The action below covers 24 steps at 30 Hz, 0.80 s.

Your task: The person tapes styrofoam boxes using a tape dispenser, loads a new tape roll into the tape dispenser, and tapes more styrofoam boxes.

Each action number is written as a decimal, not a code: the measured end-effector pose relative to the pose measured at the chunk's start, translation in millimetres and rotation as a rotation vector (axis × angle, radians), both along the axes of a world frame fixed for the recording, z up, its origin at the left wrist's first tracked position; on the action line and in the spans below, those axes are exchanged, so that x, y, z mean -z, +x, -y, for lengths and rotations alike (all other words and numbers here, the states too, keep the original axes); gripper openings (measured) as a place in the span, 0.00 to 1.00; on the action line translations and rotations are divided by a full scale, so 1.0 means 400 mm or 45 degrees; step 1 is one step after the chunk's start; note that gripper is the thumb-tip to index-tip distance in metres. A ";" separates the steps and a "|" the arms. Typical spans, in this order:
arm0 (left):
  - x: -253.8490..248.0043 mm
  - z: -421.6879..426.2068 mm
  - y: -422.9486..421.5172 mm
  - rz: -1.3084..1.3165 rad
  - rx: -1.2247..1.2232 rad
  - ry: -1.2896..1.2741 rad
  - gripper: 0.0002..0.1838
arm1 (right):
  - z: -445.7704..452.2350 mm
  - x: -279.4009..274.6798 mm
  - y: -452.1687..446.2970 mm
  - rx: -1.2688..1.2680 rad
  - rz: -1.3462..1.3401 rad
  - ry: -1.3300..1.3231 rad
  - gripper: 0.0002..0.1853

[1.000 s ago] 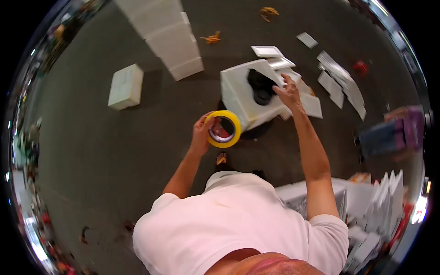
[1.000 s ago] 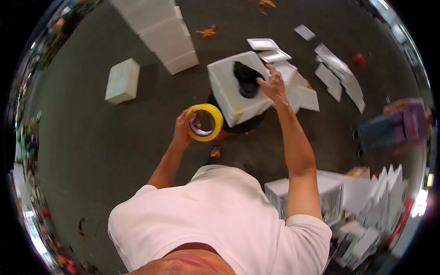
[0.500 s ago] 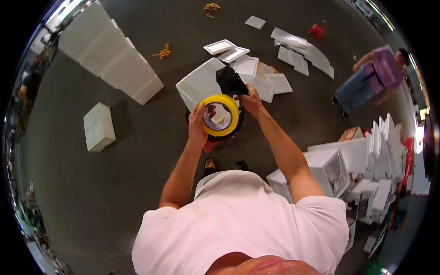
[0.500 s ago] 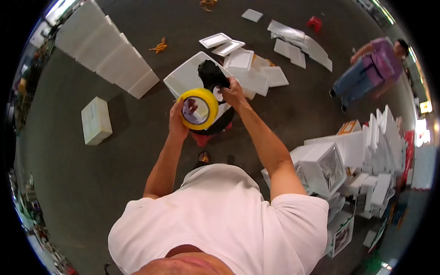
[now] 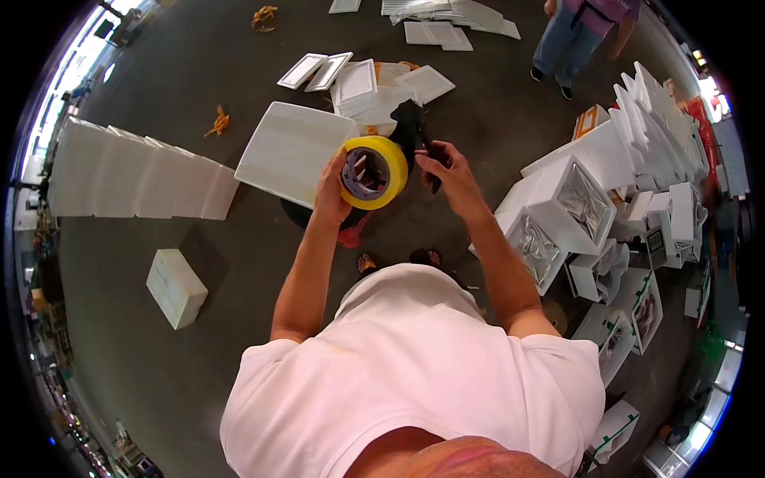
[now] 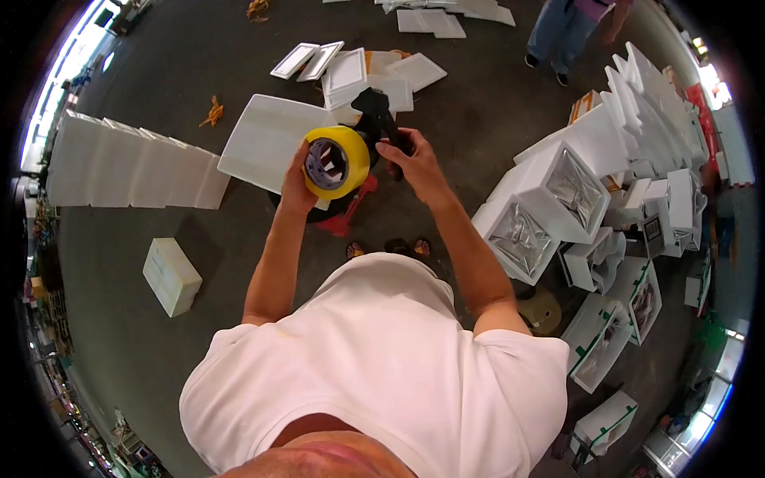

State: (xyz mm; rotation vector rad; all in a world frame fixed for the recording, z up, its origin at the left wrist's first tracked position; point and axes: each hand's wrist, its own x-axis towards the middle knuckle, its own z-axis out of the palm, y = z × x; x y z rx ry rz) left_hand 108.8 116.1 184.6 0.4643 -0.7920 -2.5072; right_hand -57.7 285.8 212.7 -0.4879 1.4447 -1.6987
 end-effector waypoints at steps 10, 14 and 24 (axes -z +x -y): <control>-0.062 -0.001 0.004 0.056 -0.063 -0.347 0.18 | -0.002 0.045 0.019 -0.063 -0.021 -0.318 0.28; -0.086 0.000 0.021 0.118 0.063 -0.526 0.19 | -0.032 -0.022 -0.021 -0.330 -0.137 -0.184 0.32; -0.123 -0.025 0.002 0.041 -0.123 -0.336 0.18 | 0.005 -0.020 0.055 -0.056 -0.079 -0.292 0.39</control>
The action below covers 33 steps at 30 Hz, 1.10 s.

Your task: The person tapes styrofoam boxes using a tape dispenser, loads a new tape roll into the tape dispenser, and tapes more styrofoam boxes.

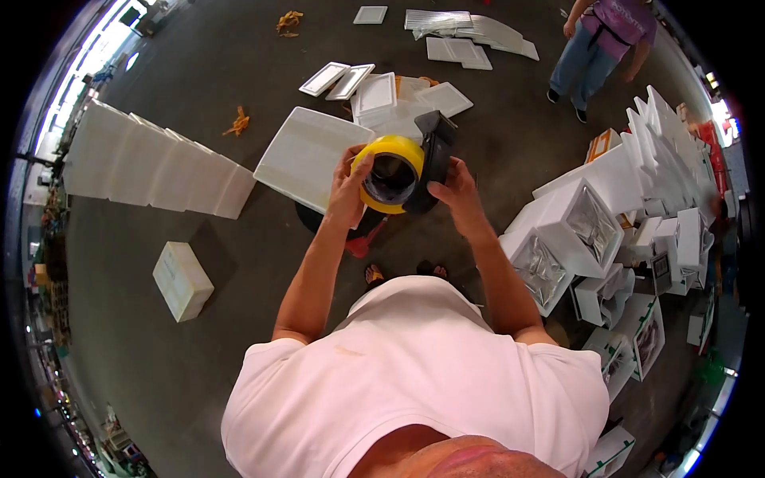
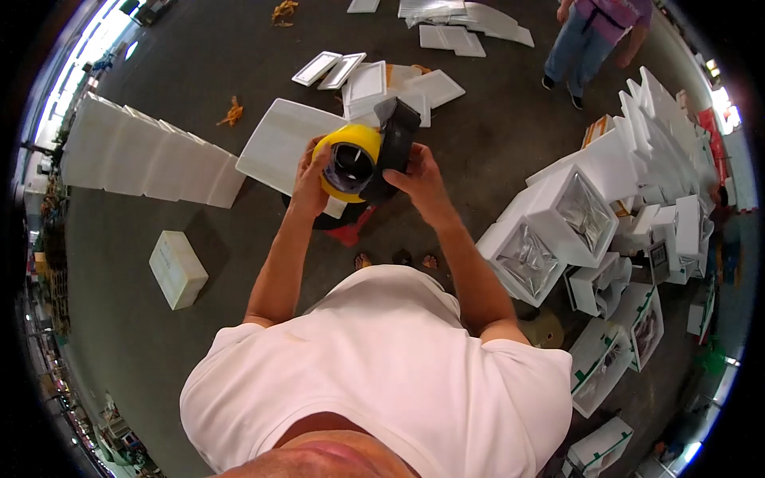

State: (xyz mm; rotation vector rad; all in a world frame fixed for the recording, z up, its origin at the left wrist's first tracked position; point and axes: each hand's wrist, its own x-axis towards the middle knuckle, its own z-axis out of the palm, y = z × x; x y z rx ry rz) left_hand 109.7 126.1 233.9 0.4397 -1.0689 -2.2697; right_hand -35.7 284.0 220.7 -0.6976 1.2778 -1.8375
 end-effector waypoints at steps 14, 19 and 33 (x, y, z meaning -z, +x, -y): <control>0.024 -0.052 0.003 0.095 -0.165 -0.598 0.20 | -0.050 -0.044 -0.047 -0.313 -0.361 0.177 0.50; -0.016 -0.006 0.026 0.058 0.509 -0.543 0.23 | -0.038 -0.071 -0.019 -0.521 -0.271 -0.048 0.51; 0.020 -0.066 0.032 0.129 0.101 -0.546 0.25 | -0.030 -0.033 0.040 0.089 -0.700 0.047 0.50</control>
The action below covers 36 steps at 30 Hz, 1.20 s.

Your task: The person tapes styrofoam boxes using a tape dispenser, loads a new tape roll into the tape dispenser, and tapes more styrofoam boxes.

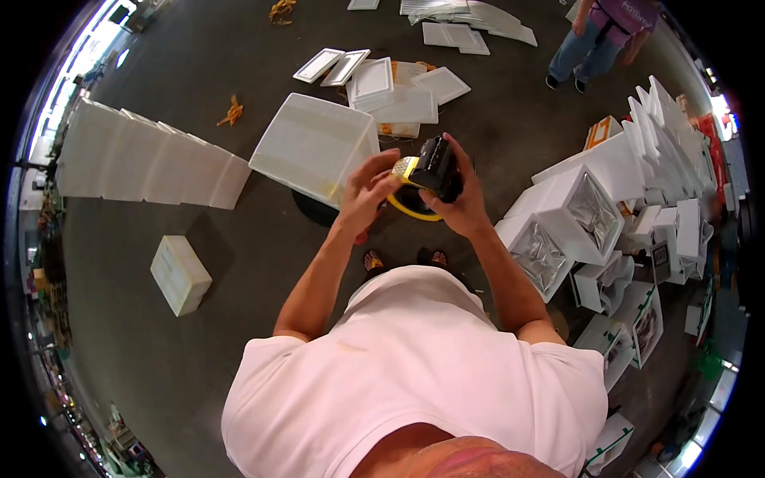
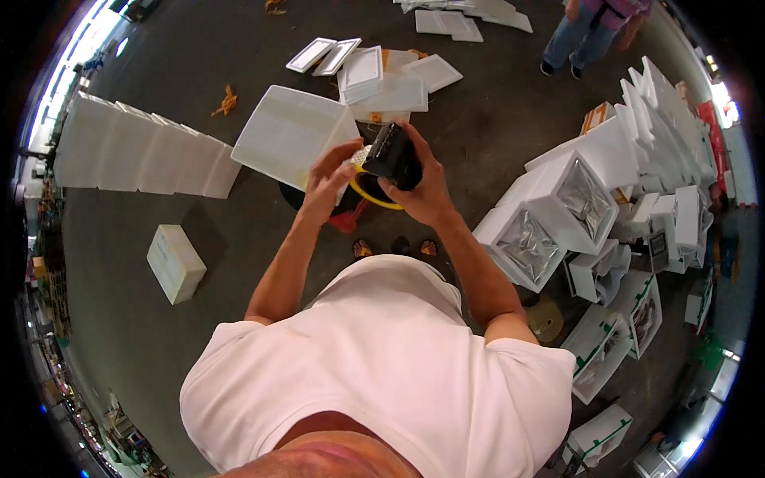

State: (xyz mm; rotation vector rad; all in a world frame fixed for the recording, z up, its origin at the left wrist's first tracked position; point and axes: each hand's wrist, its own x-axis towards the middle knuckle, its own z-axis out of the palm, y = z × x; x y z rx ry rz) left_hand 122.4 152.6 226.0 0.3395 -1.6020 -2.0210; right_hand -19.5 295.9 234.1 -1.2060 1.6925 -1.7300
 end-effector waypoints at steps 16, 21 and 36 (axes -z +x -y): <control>0.141 -0.052 -0.019 0.225 -0.078 0.255 0.08 | -0.089 0.046 0.073 0.226 -0.756 0.141 0.49; 0.198 -0.029 0.015 0.432 -0.057 0.092 0.13 | -0.160 0.095 0.107 0.264 -0.721 0.322 0.48; 0.236 -0.152 -0.060 0.679 0.158 0.142 0.14 | -0.228 0.157 0.053 0.286 -0.602 0.212 0.49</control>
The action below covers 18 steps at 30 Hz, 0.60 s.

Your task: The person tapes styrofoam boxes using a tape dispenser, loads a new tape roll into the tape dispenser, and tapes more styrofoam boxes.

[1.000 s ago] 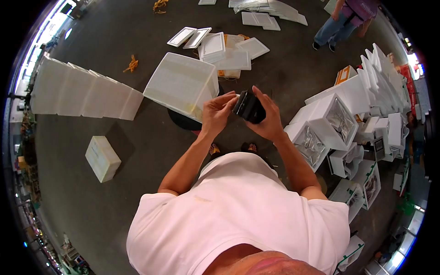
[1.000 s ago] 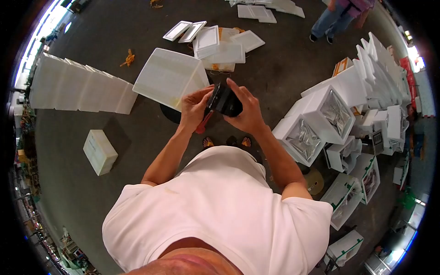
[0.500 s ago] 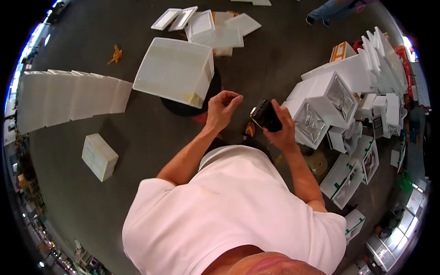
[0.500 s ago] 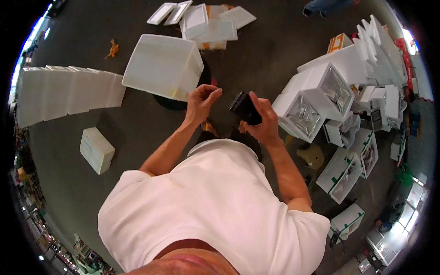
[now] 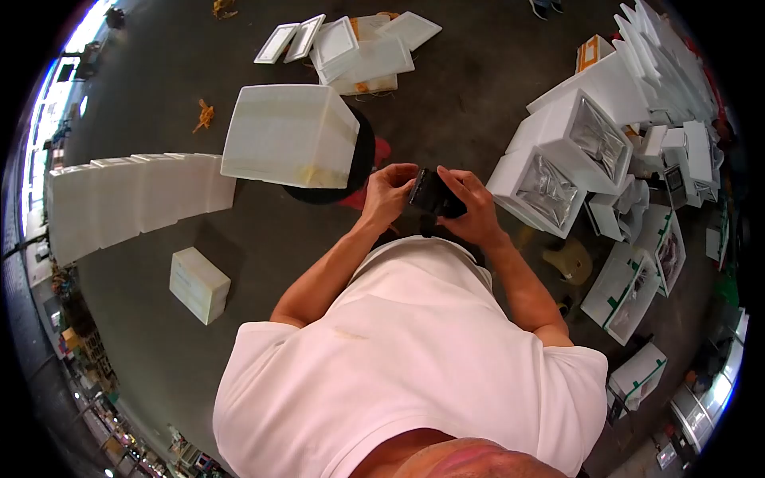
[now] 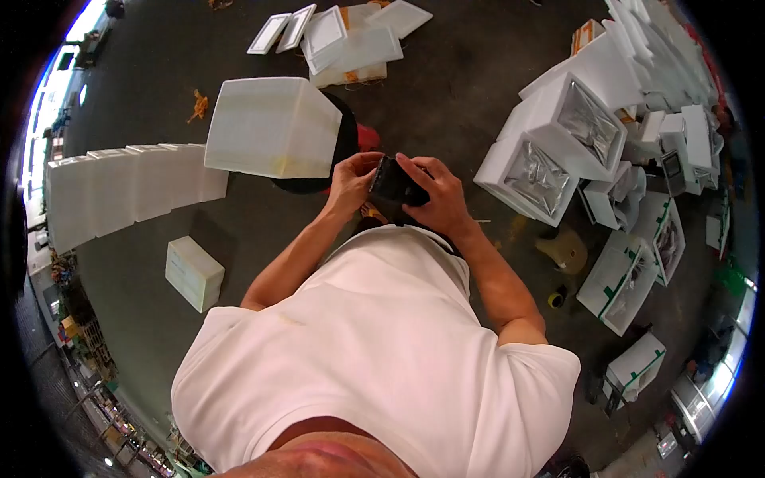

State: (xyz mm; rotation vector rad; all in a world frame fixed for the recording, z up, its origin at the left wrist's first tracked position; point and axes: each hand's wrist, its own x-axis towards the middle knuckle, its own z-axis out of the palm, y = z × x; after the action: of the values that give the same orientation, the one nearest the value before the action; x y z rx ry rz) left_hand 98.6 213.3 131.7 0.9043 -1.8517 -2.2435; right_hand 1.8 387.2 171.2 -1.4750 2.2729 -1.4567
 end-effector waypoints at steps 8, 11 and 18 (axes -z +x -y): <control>-0.009 -0.051 -0.079 0.100 0.038 0.272 0.10 | -0.073 0.027 -0.105 -0.023 0.047 -0.080 0.48; -0.031 -0.054 -0.120 0.157 0.109 -0.302 0.08 | -0.079 0.043 -0.150 -0.024 0.040 -0.110 0.48; -0.225 0.305 -0.223 -0.038 -0.212 -0.709 0.11 | -0.165 0.121 -0.215 0.164 0.152 0.067 0.46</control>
State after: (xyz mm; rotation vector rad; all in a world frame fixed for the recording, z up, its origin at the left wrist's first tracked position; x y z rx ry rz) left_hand 9.3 91.1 221.8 0.8679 -2.1246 -1.5079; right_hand -84.0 453.2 122.8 -1.2131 2.3529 -1.4620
